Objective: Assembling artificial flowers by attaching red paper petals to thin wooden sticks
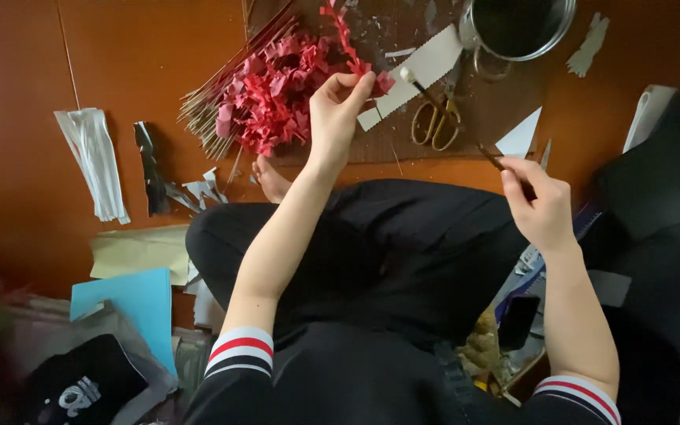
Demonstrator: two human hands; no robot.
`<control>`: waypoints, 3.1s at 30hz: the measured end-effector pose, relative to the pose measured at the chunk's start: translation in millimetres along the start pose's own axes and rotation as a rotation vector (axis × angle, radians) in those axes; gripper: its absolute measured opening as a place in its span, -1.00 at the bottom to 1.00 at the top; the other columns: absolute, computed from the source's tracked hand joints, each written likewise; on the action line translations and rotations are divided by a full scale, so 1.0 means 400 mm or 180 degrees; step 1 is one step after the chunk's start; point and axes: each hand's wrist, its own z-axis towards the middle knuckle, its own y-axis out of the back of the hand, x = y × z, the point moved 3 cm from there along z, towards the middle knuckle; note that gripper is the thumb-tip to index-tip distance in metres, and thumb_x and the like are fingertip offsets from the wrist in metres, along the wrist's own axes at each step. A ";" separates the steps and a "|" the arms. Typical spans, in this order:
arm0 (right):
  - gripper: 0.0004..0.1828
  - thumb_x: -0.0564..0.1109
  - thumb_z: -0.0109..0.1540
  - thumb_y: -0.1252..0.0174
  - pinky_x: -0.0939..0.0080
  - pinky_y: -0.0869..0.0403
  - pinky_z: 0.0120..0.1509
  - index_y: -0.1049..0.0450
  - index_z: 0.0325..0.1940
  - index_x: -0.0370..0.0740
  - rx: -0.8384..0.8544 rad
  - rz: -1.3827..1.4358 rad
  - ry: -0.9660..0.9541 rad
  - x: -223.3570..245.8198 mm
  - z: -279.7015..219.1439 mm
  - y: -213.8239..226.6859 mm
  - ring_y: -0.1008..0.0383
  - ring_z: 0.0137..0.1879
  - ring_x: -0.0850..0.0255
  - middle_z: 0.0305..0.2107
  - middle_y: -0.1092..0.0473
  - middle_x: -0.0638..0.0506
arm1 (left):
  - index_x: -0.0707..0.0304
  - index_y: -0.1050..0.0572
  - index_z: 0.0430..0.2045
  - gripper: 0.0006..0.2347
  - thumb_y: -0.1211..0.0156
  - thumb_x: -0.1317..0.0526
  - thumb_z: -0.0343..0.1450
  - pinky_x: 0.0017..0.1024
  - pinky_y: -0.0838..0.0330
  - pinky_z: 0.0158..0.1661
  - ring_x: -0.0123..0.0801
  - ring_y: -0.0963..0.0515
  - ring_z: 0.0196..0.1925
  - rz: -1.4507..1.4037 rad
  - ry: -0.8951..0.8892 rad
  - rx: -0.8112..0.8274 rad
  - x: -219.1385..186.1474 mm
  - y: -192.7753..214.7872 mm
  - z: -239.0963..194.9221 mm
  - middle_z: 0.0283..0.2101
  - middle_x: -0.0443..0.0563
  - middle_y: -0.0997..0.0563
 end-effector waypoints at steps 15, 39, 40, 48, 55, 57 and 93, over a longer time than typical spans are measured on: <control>-0.84 -0.39 0.37 -0.13 0.19 -0.43 -0.18 -0.55 0.02 -0.45 -0.0072 -0.0720 0.0718 -0.038 0.017 0.014 -0.46 -0.32 0.15 -0.20 -0.53 -0.18 | 0.12 -0.44 -0.56 -0.86 -0.28 0.15 0.32 -0.56 -0.35 -0.24 -0.58 -0.41 -0.40 0.0593 -0.0179 -0.0148 -0.019 0.004 -0.012 -0.48 -0.19 -0.48; -0.87 -0.26 0.35 -0.13 0.16 -0.52 -0.19 -0.40 -0.06 -0.40 -0.0691 0.0986 0.0047 0.183 0.129 -0.247 -0.53 -0.23 0.05 -0.28 -0.43 -0.19 | 0.20 -0.58 -0.49 -0.88 -0.31 0.16 0.32 -0.63 -0.45 -0.21 -0.59 -0.55 -0.35 -0.0535 -0.0239 0.0276 -0.033 -0.054 -0.077 -0.42 -0.12 -0.63; -0.86 -0.23 0.35 -0.13 0.21 -0.47 -0.25 -0.41 -0.08 -0.38 -0.0644 0.1132 -0.0068 0.184 0.127 -0.252 -0.50 -0.30 0.12 -0.36 -0.44 -0.13 | 0.25 -0.60 -0.43 -0.86 -0.32 0.17 0.33 -0.61 -0.47 -0.18 -0.55 -0.57 -0.30 -0.0520 -0.0218 0.0296 -0.026 -0.051 -0.072 -0.36 -0.06 -0.65; -0.89 -0.27 0.38 0.01 0.29 -0.15 -0.57 -0.30 -0.23 -0.36 -0.0160 0.2489 -0.0670 0.244 0.131 -0.234 -0.12 -0.67 0.29 -0.66 -0.23 -0.08 | 0.37 -0.61 -0.21 -0.79 -0.30 0.20 0.38 -0.66 -0.37 -0.38 -0.58 -0.52 -0.35 -0.1221 0.0382 0.0979 0.002 -0.039 -0.058 -0.31 -0.01 -0.67; -0.95 -0.27 0.30 -0.01 0.39 0.07 -0.68 -0.34 -0.24 -0.32 -0.0022 0.3387 -0.1426 0.238 0.103 -0.222 0.03 -0.73 0.34 -0.69 -0.22 -0.09 | 0.40 -0.60 -0.34 -0.80 -0.27 0.18 0.39 -0.41 -0.58 -0.14 -0.43 -0.61 -0.22 -0.1472 0.0505 0.1619 -0.079 -0.057 -0.101 -0.31 0.02 -0.64; -0.90 -0.25 0.31 -0.01 0.38 0.07 -0.70 -0.38 -0.23 -0.36 0.0026 0.3337 -0.1503 0.250 0.097 -0.207 0.02 -0.75 0.33 -0.70 -0.24 -0.08 | 0.32 -0.59 -0.42 -0.79 -0.26 0.11 0.37 -0.39 -0.61 -0.20 -0.50 -0.59 -0.26 -0.1299 0.0555 0.1769 -0.102 -0.063 -0.114 -0.38 -0.08 -0.61; -0.82 -0.06 0.38 0.02 0.35 0.05 -0.60 -0.32 -0.03 -0.20 0.0239 0.3788 -0.0615 0.300 0.053 -0.222 0.09 -0.72 0.35 -0.78 -0.06 0.03 | 0.26 -0.59 -0.48 -0.88 -0.29 0.19 0.34 -0.65 -0.49 -0.21 -0.60 -0.56 -0.29 -0.0073 -0.0525 0.1263 -0.156 -0.046 -0.188 -0.38 -0.11 -0.64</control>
